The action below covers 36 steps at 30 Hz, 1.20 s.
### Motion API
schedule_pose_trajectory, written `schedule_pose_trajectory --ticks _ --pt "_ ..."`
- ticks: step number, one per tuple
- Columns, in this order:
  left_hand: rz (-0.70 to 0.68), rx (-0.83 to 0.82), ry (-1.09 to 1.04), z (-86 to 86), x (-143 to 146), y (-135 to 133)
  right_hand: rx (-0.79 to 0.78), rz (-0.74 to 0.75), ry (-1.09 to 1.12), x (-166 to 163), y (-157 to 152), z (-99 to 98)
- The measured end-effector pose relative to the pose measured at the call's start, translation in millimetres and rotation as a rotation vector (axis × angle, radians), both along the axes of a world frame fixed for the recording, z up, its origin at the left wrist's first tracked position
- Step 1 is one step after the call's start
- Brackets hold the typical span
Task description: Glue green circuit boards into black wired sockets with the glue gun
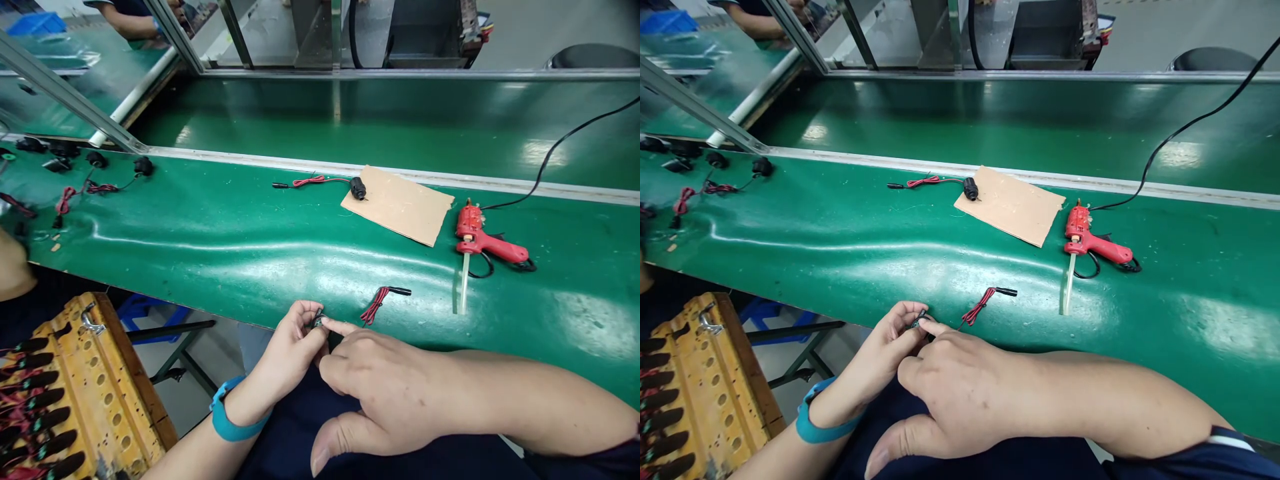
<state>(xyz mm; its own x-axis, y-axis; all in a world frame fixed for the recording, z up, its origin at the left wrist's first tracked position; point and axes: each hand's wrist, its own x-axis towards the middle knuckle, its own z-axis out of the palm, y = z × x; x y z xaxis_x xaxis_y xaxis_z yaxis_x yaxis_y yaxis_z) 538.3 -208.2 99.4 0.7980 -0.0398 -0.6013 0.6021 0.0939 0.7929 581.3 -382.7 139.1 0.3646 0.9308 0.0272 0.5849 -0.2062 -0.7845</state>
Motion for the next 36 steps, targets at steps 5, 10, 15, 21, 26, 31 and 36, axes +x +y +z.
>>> schedule_pose_trajectory --ticks 5,10,15,21,26,31,36 --pt "-0.003 -0.006 -0.018 0.6 -1.1 -0.4 -0.015 0.015 0.0 -0.5 -1.3 -0.2" --pt "0.012 0.015 -0.002 -1.0 -0.9 -2.2 -0.018 0.014 -0.031 -2.7 -0.9 -0.2" --pt "0.037 0.111 -0.054 -0.6 0.1 -4.9 -0.032 0.048 -0.138 -5.7 5.8 2.9" --pt "0.029 0.198 -0.097 -7.3 -2.8 -7.4 -0.022 -0.031 -0.38 -22.2 14.6 -8.2" --pt "0.033 0.186 -0.068 -6.4 -2.7 -8.2 -0.019 -0.047 -0.429 -27.9 12.1 -10.9" --pt "0.036 0.134 -0.017 -0.1 -2.5 -8.4 -0.042 -0.013 -0.404 -24.9 5.8 -4.7" --pt "0.041 0.126 -0.015 -0.9 -3.9 -7.7 -0.03 0.037 -0.443 -23.1 7.6 -8.0"
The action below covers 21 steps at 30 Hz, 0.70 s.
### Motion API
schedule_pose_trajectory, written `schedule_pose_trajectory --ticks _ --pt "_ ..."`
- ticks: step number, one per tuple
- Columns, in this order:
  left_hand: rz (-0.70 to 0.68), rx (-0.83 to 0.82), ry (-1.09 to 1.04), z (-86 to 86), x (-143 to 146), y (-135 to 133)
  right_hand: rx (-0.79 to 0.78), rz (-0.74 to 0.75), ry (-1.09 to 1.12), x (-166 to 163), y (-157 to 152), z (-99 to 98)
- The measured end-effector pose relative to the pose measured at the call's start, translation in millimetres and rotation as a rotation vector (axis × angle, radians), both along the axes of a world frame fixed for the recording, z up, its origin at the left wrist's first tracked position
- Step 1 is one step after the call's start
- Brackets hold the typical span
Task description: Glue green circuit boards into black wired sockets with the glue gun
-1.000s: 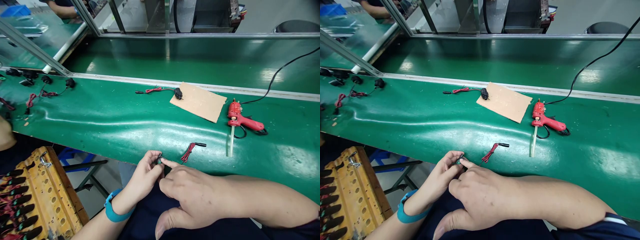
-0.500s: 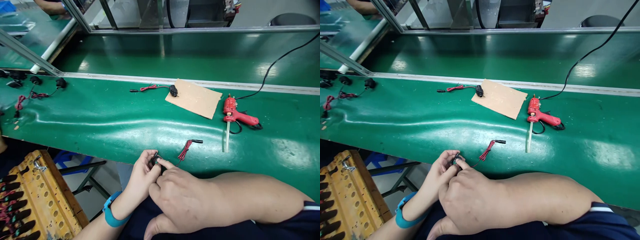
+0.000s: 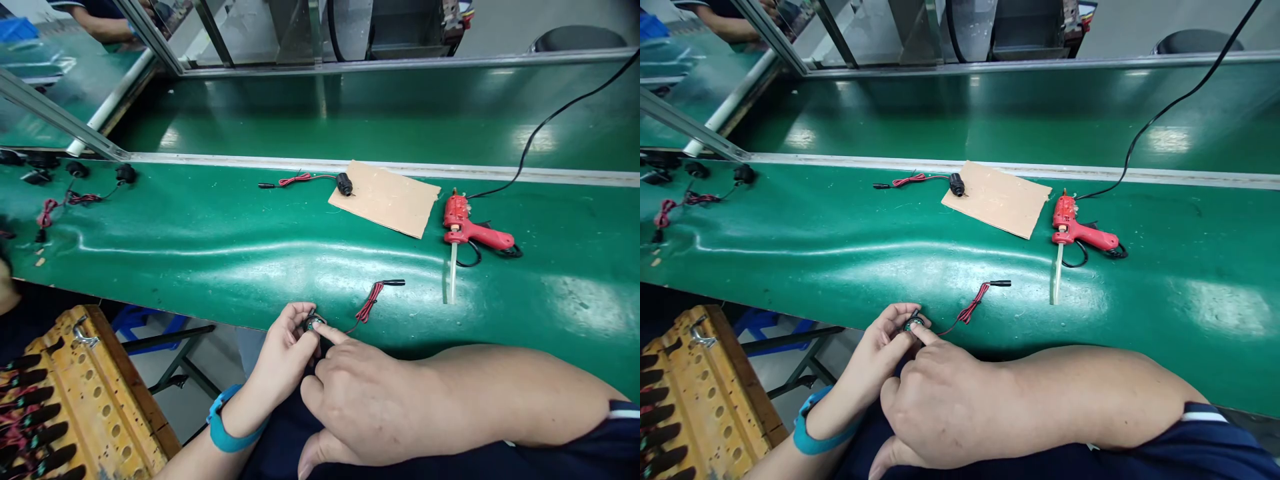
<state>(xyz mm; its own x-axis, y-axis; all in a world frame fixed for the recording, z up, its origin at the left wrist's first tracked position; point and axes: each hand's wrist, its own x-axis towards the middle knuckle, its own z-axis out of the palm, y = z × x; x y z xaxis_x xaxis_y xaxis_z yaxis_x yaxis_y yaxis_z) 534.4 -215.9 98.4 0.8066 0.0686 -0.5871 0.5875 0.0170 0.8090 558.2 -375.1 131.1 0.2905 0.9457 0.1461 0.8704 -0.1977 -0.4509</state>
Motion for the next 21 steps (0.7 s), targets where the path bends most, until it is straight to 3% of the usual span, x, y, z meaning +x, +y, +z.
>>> schedule_pose_trajectory --ticks 21 --pt "-0.07 0.059 -0.024 -0.5 1.7 3.1 -0.041 0.017 -0.052 8.0 1.3 0.7"
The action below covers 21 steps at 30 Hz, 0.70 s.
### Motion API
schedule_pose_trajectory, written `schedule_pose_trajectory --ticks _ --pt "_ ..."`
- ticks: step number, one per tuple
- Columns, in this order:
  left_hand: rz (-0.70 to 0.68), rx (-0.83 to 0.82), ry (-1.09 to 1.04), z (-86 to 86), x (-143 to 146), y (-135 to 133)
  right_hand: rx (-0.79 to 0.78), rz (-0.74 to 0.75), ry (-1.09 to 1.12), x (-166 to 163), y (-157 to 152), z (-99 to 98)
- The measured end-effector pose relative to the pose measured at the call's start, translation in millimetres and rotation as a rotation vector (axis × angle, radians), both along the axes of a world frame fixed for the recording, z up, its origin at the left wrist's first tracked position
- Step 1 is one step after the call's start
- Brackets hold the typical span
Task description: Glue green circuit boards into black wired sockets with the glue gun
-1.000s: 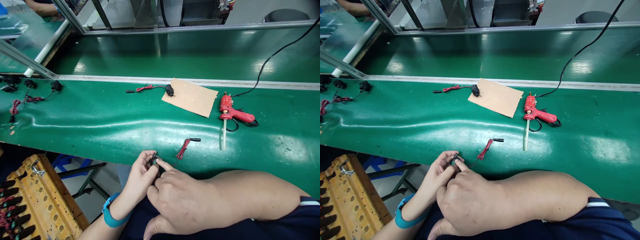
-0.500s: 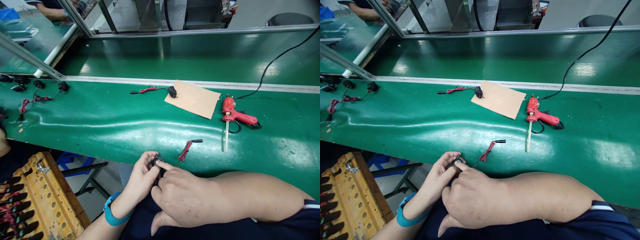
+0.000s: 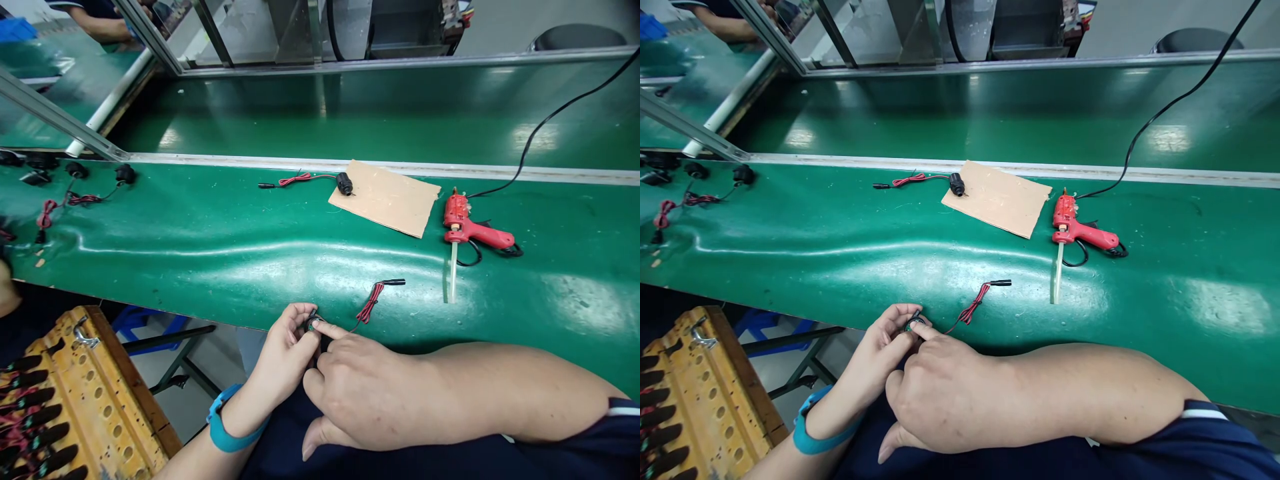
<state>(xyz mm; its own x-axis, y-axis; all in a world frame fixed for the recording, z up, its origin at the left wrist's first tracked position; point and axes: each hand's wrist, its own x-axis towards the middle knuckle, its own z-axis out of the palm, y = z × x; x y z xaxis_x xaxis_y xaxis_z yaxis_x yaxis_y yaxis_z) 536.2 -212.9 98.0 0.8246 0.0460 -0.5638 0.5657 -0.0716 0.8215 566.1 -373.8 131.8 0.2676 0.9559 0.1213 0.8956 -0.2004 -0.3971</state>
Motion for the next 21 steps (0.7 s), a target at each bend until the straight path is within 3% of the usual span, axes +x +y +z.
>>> schedule_pose_trajectory --ticks 12,21 --pt "-0.03 -0.004 -0.024 -12.2 -4.6 -0.2 -0.02 -0.127 -0.017 -21.1 8.6 -17.2" --pt "-0.008 -0.02 0.03 -7.6 -3.3 -3.0 -0.015 -0.102 -0.042 -21.3 -0.9 -9.5"
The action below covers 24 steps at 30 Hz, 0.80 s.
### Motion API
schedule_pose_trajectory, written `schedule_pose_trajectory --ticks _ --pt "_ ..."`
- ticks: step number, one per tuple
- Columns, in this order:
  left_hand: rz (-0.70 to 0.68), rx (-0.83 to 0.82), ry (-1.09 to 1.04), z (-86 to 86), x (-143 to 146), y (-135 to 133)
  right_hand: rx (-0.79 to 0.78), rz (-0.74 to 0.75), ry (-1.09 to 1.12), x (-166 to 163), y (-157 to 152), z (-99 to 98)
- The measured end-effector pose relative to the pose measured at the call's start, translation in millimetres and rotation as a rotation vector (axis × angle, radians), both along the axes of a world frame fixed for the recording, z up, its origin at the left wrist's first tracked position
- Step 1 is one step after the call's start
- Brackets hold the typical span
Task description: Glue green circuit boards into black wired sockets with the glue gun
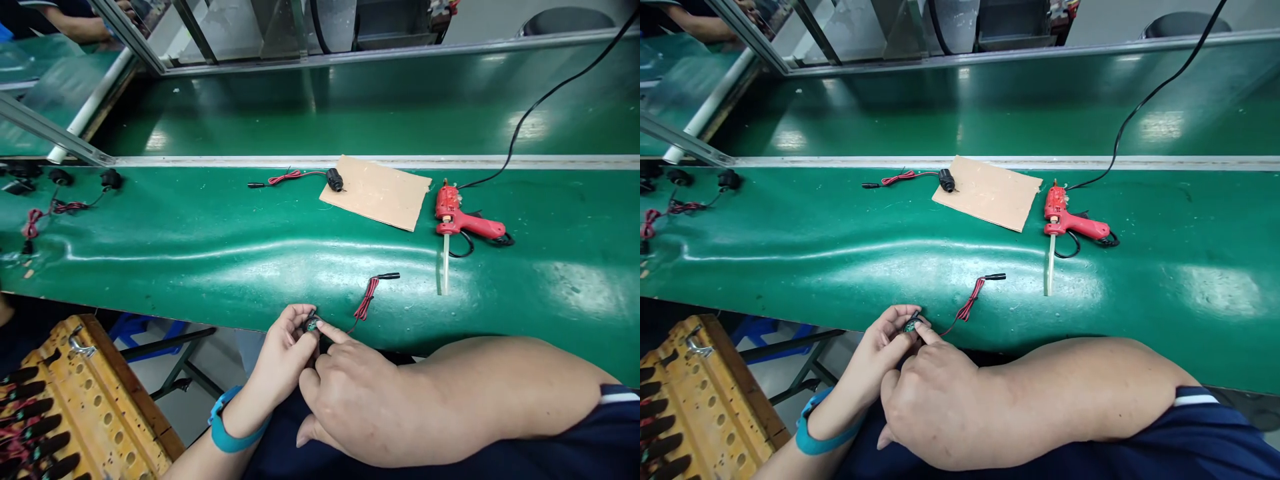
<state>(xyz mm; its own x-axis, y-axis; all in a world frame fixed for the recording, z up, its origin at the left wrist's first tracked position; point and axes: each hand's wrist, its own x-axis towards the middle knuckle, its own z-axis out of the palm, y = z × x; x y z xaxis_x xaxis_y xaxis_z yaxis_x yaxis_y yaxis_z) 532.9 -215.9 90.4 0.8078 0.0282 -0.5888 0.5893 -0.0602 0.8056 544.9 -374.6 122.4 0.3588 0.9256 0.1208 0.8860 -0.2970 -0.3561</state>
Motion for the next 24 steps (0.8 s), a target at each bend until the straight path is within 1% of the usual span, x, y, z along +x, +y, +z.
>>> schedule_pose_trajectory --ticks 4,8,12,16,21,24 --pt "0.0 -0.005 -0.001 1.6 -0.5 0.1 0.016 0.044 -0.017 1.3 0.1 -1.5" --pt "-0.007 -0.006 -0.01 2.3 -1.6 1.0 -0.003 0.081 0.011 3.6 3.0 -5.1" --pt "-0.01 -0.004 -0.019 1.9 -3.2 0.6 0.0 0.083 0.009 4.2 2.0 -5.9" --pt "-0.012 -0.007 -0.03 0.1 -4.6 0.2 -0.019 0.081 0.029 5.1 1.0 -1.6" --pt "-0.011 -0.002 -0.034 -0.6 -4.8 0.5 -0.093 0.072 0.038 7.4 1.5 5.4" --pt "-0.009 0.006 -0.028 0.5 -3.9 0.0 -0.089 0.091 0.055 8.4 0.3 8.9"
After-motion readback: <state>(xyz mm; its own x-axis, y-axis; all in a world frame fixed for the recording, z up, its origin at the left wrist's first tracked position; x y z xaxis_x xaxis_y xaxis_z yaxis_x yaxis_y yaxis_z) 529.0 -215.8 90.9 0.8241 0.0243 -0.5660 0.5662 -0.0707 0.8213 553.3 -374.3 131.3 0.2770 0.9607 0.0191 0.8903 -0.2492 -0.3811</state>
